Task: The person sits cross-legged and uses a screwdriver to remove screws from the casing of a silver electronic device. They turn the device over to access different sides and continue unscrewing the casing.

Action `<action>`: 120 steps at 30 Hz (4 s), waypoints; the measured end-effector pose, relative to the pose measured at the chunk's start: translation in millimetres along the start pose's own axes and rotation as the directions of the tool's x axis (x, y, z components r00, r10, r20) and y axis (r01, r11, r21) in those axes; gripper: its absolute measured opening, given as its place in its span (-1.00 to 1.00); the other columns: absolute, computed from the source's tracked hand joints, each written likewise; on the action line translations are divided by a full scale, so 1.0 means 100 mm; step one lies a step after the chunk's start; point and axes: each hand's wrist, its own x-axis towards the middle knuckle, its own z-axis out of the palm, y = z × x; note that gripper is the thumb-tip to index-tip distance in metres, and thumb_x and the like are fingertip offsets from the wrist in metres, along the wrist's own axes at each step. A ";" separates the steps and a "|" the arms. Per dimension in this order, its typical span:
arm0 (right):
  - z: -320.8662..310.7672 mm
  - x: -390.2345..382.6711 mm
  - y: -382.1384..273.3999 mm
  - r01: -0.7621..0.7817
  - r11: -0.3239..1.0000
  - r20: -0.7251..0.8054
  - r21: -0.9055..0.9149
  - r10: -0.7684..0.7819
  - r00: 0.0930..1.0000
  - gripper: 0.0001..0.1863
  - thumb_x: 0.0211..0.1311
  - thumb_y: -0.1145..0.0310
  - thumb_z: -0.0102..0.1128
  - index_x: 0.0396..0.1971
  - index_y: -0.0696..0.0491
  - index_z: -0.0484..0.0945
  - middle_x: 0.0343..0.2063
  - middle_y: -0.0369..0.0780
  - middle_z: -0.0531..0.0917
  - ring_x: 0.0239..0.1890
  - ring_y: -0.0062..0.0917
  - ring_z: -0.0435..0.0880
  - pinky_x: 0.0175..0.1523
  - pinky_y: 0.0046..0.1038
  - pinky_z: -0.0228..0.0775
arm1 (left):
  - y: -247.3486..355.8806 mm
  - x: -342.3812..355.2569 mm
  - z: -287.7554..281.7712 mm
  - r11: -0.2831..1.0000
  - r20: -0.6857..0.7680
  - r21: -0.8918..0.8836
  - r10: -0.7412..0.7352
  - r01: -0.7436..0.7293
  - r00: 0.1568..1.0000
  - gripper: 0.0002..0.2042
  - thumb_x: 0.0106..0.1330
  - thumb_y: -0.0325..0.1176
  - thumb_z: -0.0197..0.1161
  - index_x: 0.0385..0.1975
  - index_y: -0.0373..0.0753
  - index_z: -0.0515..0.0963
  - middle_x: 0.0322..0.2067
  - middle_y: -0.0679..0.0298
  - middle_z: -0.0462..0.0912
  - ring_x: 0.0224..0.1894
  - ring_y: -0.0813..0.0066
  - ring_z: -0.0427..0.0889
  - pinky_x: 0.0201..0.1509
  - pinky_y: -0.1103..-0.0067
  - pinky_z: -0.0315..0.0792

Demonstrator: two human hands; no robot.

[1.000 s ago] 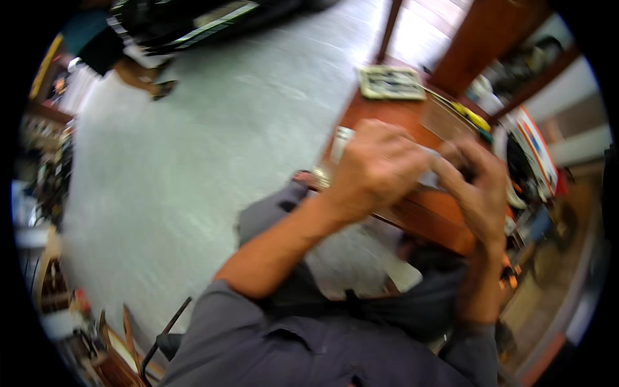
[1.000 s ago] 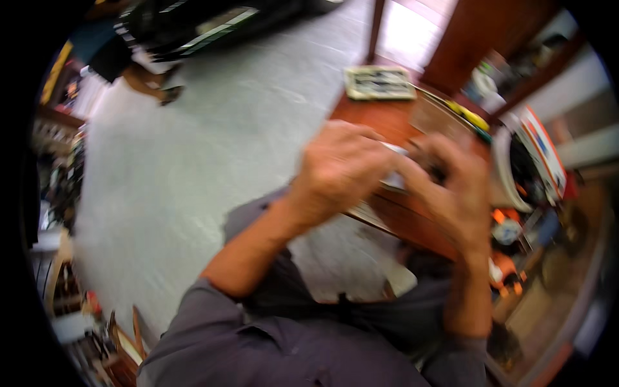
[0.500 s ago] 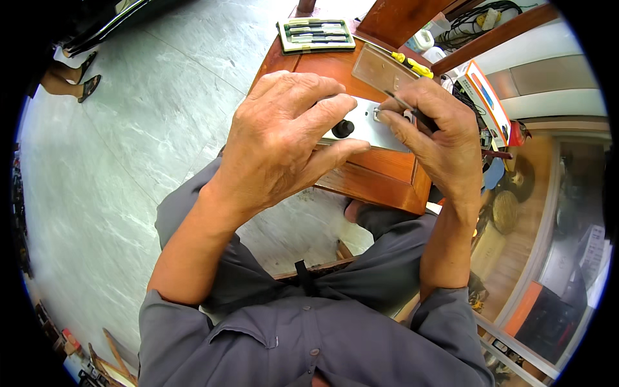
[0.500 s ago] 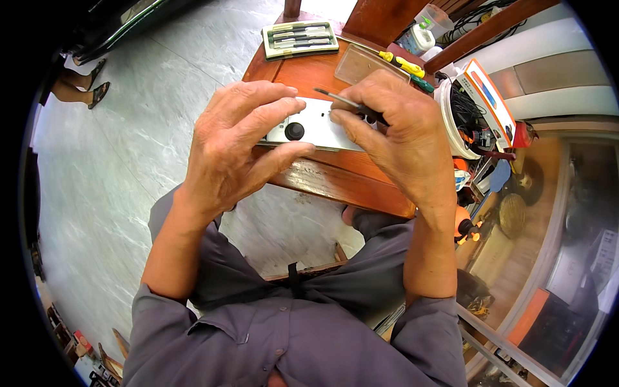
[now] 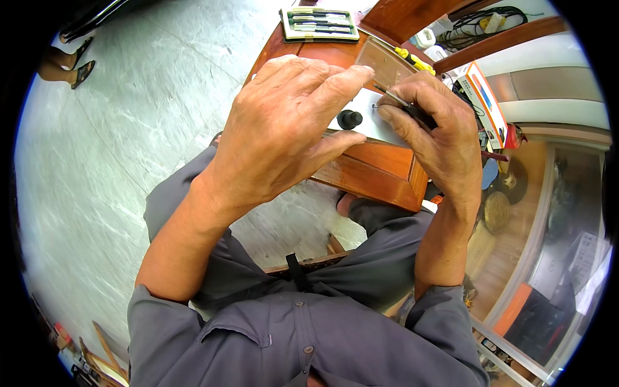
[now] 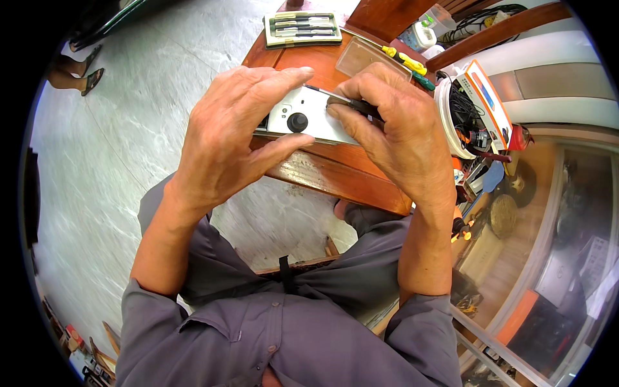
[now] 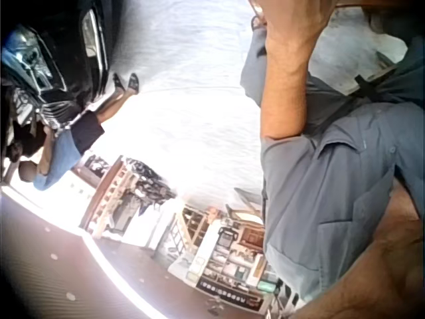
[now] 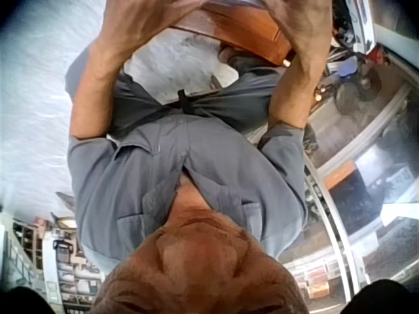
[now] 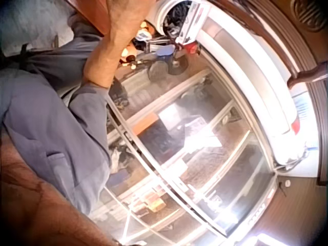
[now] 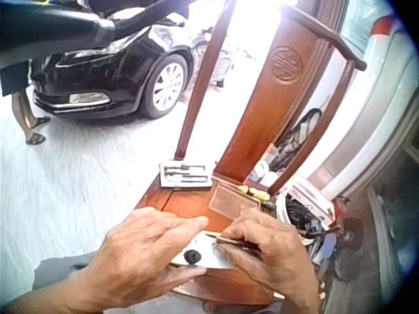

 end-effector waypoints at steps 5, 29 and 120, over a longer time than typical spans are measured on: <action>-0.01 0.02 -0.02 -0.040 0.999 0.028 0.011 0.040 0.999 -0.80 0.17 0.50 0.48 -0.25 0.19 0.63 -0.41 -0.20 0.61 -0.40 -0.41 0.62 -0.27 -0.41 0.46 | 0.01 0.00 -0.01 1.000 0.005 0.004 -0.001 0.001 1.000 -0.35 -0.01 -0.33 0.64 0.18 -0.21 0.61 0.00 0.19 0.73 0.02 0.14 0.69 0.15 0.32 0.54; 0.07 0.04 -0.02 0.034 0.996 -0.021 -0.081 -0.036 0.999 -0.76 0.09 0.54 0.48 -0.21 0.15 0.67 -0.41 -0.19 0.60 -0.35 -0.33 0.64 -0.21 -0.37 0.48 | -0.03 -0.02 -0.03 0.999 -0.001 -0.009 -0.040 0.040 0.999 -0.31 -0.02 -0.36 0.62 0.24 -0.16 0.57 0.15 0.28 0.70 0.16 0.13 0.65 0.30 0.29 0.50; -0.69 0.26 -0.08 -0.062 0.897 -0.206 0.438 0.168 0.964 -0.73 0.43 0.30 0.39 -0.27 0.20 0.55 -0.46 -0.30 0.61 -0.50 -0.75 0.59 -0.43 -0.72 0.43 | -0.14 0.34 -0.03 0.998 0.253 0.010 0.061 -0.065 0.966 -0.57 -0.03 -0.44 0.61 -0.08 -0.13 0.72 -0.03 0.23 0.70 0.00 0.18 0.66 0.04 0.36 0.61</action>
